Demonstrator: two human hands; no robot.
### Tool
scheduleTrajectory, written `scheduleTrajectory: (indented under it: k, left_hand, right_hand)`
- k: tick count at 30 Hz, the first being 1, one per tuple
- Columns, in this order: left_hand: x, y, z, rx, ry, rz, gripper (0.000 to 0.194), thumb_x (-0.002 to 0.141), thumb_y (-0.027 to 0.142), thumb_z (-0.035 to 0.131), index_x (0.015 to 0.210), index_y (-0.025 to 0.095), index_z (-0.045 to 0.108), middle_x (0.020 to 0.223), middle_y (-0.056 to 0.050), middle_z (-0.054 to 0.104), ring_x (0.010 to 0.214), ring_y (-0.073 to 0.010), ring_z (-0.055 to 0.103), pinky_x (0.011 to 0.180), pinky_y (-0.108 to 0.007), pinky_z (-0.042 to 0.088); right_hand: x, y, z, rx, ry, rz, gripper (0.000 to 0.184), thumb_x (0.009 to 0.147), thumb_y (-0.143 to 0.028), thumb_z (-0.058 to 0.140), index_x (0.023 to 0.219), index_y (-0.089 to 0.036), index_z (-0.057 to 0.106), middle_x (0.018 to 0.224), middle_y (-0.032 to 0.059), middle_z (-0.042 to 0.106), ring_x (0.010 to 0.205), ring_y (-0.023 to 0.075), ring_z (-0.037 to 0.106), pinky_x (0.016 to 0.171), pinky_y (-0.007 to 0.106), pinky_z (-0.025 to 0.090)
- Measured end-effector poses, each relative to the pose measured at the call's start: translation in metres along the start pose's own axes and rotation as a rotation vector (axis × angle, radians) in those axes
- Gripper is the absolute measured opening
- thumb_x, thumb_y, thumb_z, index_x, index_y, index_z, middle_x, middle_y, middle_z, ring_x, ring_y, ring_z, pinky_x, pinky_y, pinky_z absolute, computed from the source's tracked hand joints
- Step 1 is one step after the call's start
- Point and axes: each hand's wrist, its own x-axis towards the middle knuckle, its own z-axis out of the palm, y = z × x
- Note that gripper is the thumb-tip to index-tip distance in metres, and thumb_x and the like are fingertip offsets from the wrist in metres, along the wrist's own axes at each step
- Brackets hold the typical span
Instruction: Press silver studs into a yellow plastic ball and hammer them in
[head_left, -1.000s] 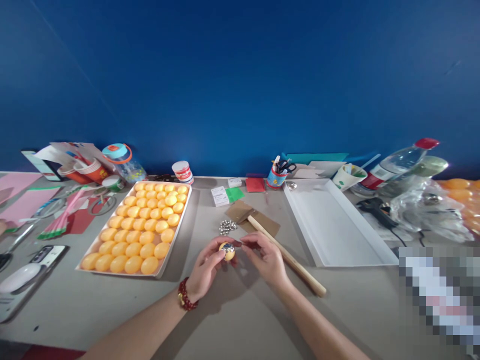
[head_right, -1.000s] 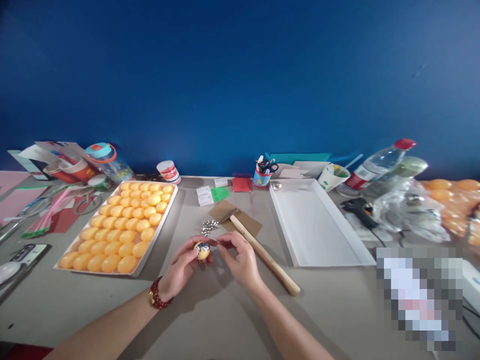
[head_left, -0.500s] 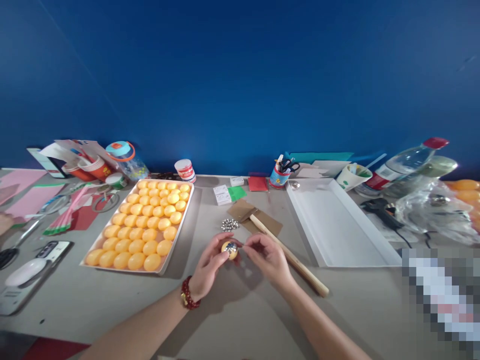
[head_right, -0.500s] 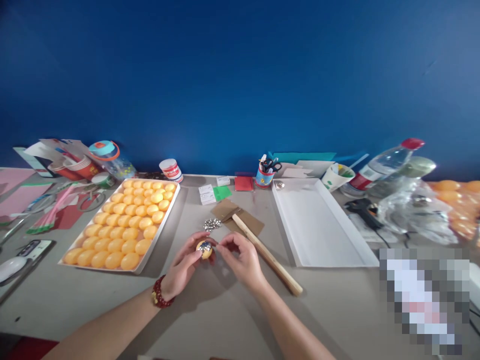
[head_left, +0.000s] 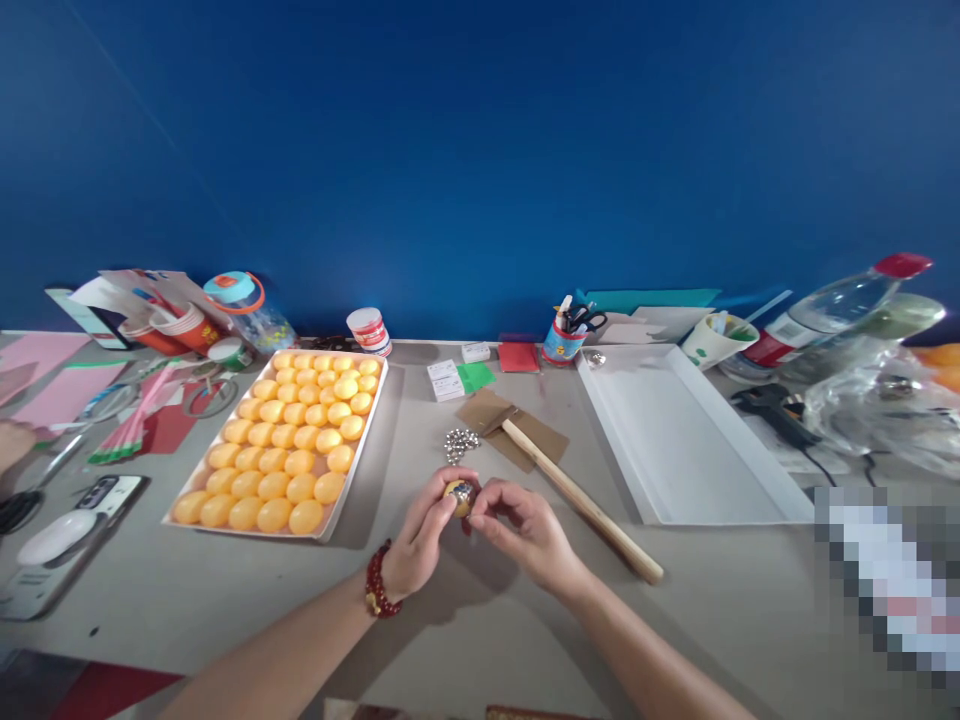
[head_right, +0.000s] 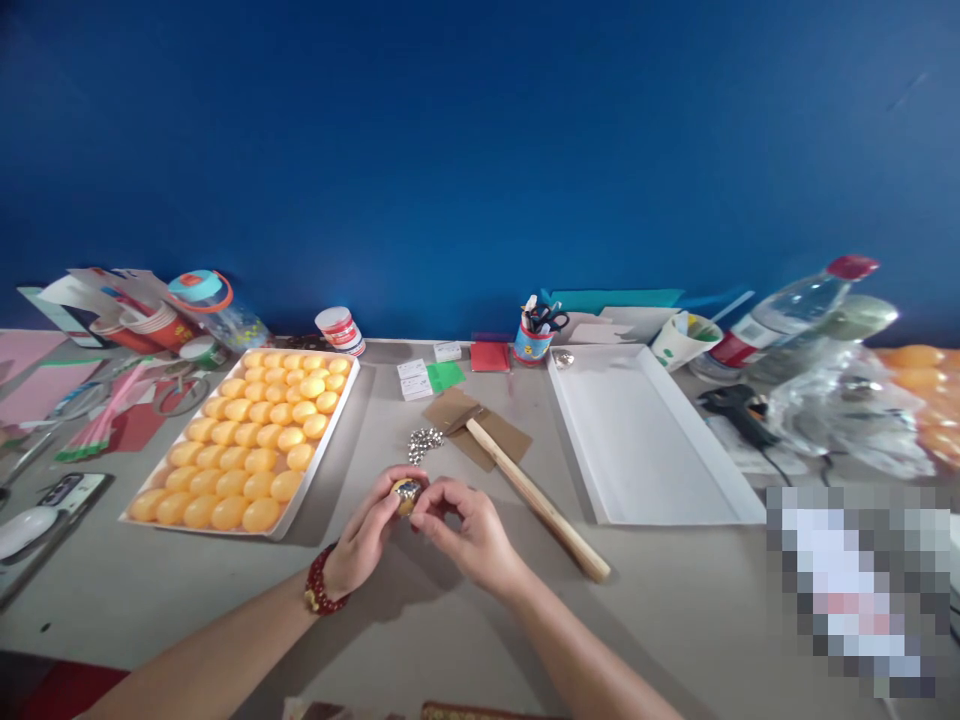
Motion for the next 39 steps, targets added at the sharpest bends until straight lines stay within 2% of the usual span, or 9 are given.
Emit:
scheduleTrajectory:
  k: [6,14,20,25,39]
  left_hand:
    - [-0.0034,0.0012,0.0014,0.064,0.011,0.021,0.035,0.099,0.042,0.044,0.120,0.021,0.063,0.117,-0.008,0.063,0.104,-0.0234,0.058,0.092,-0.032,0.046]
    - [-0.0027,-0.0003,0.0002,0.114,0.007,0.046,0.034,0.101,0.040,0.040,0.120,0.020,0.061,0.119,-0.009,0.062,0.110,-0.0244,0.057,0.097,-0.034,0.044]
    - [-0.0031,0.0031,0.0004,0.130,0.015,0.061,0.035,0.100,0.037,0.042,0.125,0.020,0.061,0.121,-0.009,0.064,0.113,-0.0247,0.057,0.100,-0.033,0.043]
    - [-0.0028,0.0011,0.0004,0.159,0.016,0.093,0.034,0.100,0.036,0.041,0.120,0.020,0.063,0.121,-0.009,0.064,0.114,-0.0253,0.057,0.098,-0.033,0.044]
    - [-0.0027,-0.0010,0.0006,0.243,-0.013,0.137,0.032,0.102,0.034,0.034,0.120,0.018,0.056,0.121,-0.010,0.061,0.116,-0.0239,0.055,0.099,-0.035,0.045]
  right_hand:
    - [0.0011,-0.0023,0.0038,-0.041,0.023,-0.041,0.023,0.090,-0.041,0.067,0.082,-0.020,0.065,0.073,0.0008,0.063,0.067,0.0146,0.057,0.065,0.024,0.047]
    - [-0.0008,-0.0009,0.0056,-0.051,0.034,-0.008,0.021,0.090,-0.039,0.066,0.083,-0.020,0.066,0.075,0.0013,0.064,0.069,0.0145,0.058,0.065,0.024,0.048]
    - [-0.0003,0.0000,0.0056,0.008,0.032,0.011,0.019,0.088,-0.037,0.070,0.083,-0.019,0.067,0.075,0.0002,0.064,0.067,0.0133,0.058,0.064,0.023,0.048]
    - [0.0005,-0.0008,0.0054,0.009,0.034,0.014,0.020,0.087,-0.038,0.071,0.082,-0.019,0.067,0.075,0.0010,0.065,0.068,0.0141,0.060,0.065,0.024,0.049]
    - [0.0022,-0.0018,0.0053,0.119,0.001,0.080,0.026,0.084,-0.042,0.074,0.079,-0.017,0.065,0.075,0.0008,0.063,0.068,0.0131,0.057,0.066,0.023,0.047]
